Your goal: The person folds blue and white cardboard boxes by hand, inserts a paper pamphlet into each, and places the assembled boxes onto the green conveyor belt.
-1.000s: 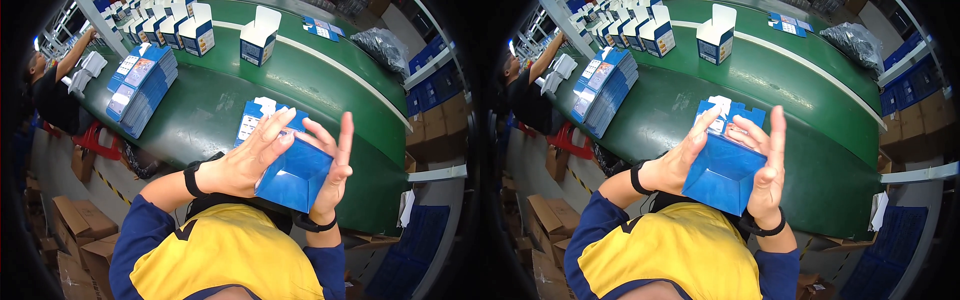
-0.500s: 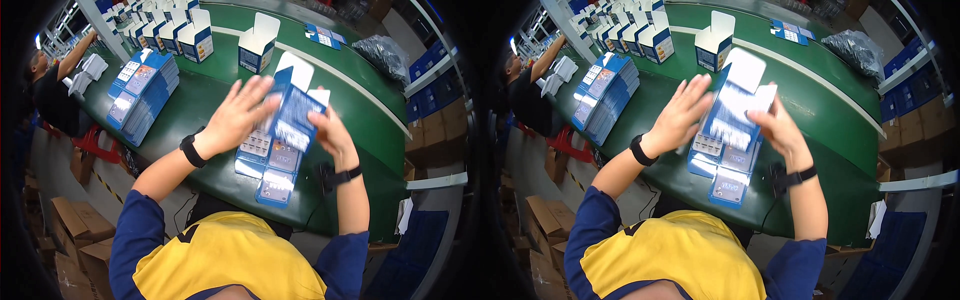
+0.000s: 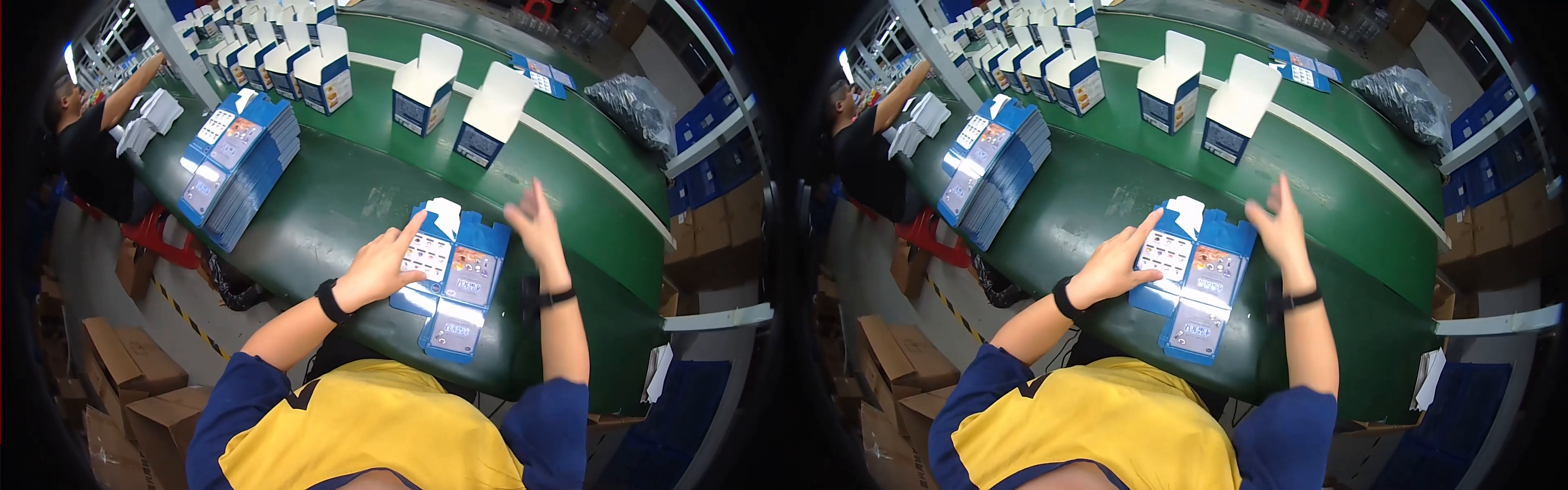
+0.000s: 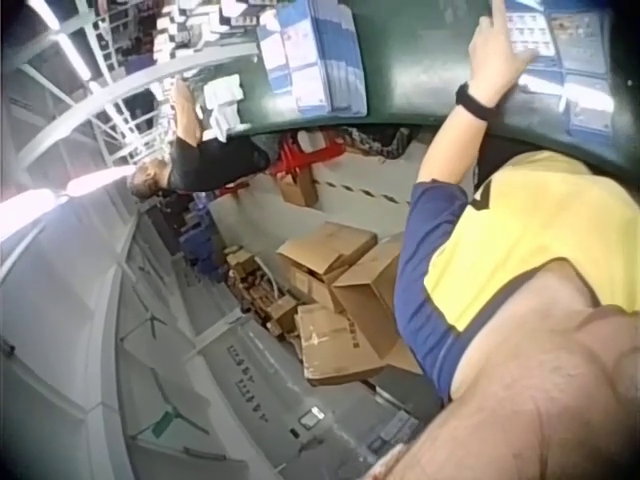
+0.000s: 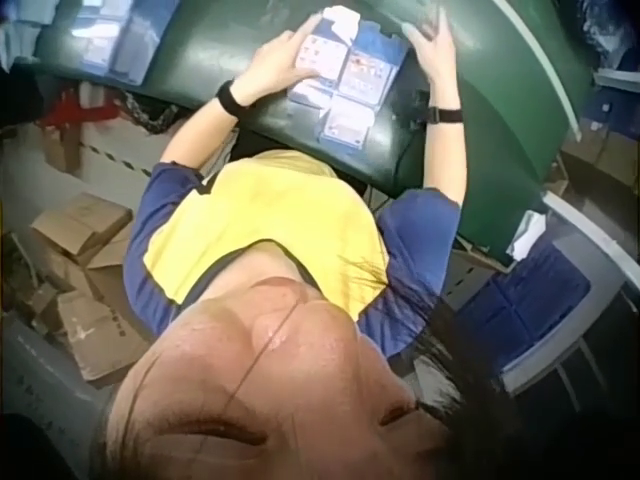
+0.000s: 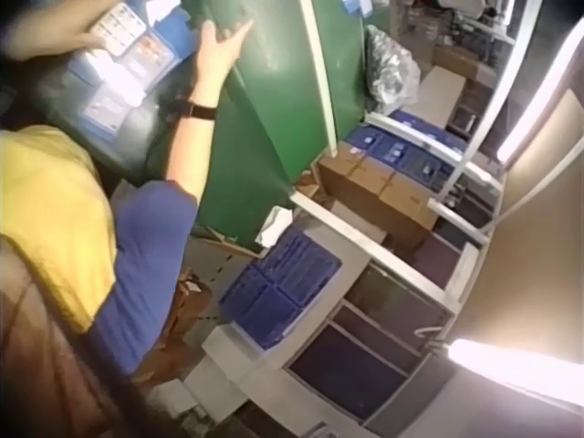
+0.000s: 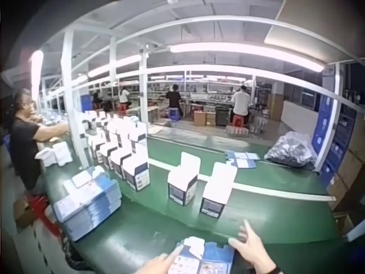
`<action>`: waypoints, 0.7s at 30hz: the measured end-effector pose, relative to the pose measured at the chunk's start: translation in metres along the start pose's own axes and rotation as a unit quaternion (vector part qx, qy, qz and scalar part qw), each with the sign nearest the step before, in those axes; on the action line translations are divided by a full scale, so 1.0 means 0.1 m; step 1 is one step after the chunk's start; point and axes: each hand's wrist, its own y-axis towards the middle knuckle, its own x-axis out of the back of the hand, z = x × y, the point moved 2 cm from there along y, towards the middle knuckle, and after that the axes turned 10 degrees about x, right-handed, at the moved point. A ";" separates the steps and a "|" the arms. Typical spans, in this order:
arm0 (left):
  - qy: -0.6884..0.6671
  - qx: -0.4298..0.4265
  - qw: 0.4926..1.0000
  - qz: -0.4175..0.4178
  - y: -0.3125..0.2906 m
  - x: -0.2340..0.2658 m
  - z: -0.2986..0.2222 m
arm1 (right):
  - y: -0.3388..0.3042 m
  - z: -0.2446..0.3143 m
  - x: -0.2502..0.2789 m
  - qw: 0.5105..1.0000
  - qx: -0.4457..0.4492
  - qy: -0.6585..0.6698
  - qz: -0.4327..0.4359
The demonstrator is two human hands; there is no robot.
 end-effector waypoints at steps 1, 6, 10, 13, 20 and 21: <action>-0.021 -0.024 0.999 -0.004 -0.01 0.00 0.02 | -0.35 -0.02 0.03 0.999 -0.032 0.029 0.017; -0.201 -0.076 0.974 0.064 -0.17 -0.02 -0.13 | -1.40 0.16 -0.20 0.951 -0.170 0.251 0.055; -0.146 -0.126 0.979 -0.067 -0.09 -0.18 -0.23 | -1.58 0.35 -0.35 0.927 -0.150 0.343 -0.015; -0.193 -0.110 0.970 -0.102 -0.09 -0.20 -0.23 | -1.62 0.49 -0.39 0.964 -0.090 0.249 -0.013; -0.599 0.022 0.796 -0.084 -0.26 -0.12 -0.29 | -1.66 0.95 -0.38 0.941 0.025 0.324 -0.096; -0.624 0.018 0.778 -0.062 -0.23 -0.05 -0.29 | -1.68 0.97 -0.38 0.923 0.011 0.373 -0.091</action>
